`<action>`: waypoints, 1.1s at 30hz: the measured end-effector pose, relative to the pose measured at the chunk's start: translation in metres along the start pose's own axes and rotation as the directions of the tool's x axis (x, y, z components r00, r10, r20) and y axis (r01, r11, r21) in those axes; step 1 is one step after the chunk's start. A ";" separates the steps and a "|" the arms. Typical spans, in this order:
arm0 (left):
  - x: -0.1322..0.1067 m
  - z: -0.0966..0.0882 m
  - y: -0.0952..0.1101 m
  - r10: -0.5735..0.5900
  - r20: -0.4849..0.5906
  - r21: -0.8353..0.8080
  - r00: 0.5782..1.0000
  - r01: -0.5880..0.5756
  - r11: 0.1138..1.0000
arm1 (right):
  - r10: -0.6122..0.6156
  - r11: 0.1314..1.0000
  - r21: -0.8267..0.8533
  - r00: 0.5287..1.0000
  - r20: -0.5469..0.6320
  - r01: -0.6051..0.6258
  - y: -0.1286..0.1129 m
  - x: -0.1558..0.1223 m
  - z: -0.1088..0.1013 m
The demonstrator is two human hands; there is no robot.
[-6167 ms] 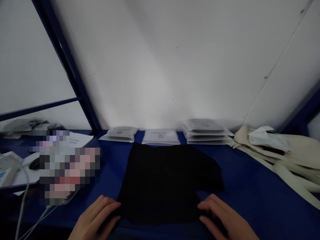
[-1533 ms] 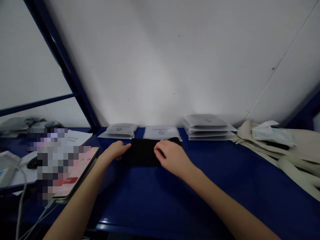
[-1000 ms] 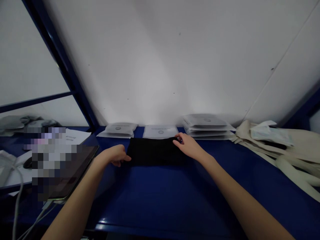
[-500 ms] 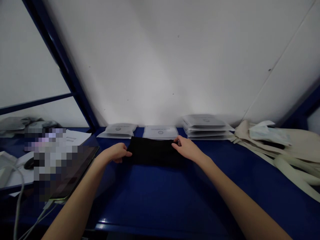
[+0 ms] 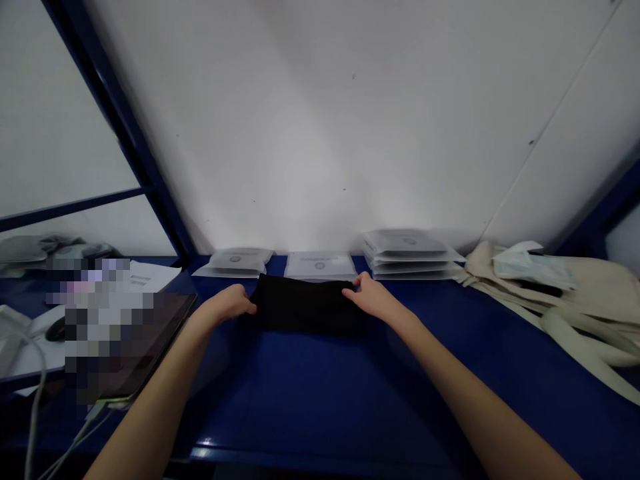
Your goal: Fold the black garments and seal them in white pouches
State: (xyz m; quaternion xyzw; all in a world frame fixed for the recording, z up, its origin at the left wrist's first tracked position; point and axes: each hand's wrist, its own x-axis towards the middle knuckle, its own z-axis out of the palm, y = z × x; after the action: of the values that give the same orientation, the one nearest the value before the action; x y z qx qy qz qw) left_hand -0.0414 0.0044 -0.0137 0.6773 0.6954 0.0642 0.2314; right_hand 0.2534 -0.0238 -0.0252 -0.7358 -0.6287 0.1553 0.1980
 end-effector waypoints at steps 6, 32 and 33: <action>-0.006 -0.007 0.010 -0.008 -0.050 0.035 0.999 0.009 0.999 | -0.041 0.998 -0.047 0.999 -0.018 0.040 0.007 0.003 0.009; -0.081 0.102 0.098 0.934 -0.072 0.620 0.349 -0.718 0.316 | 0.000 0.940 0.332 0.973 0.229 -0.078 -0.013 -0.004 0.004; -0.081 0.102 0.097 0.943 -0.036 0.615 0.330 -0.737 0.282 | -0.025 0.948 0.316 0.984 0.176 -0.032 -0.011 -0.004 0.005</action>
State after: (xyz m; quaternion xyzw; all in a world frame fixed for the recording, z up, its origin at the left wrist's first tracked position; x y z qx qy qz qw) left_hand 0.0872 -0.0904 -0.0461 0.9478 0.2346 0.1345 -0.1691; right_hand 0.2408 -0.0254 -0.0243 -0.6788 -0.6093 0.3198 0.2565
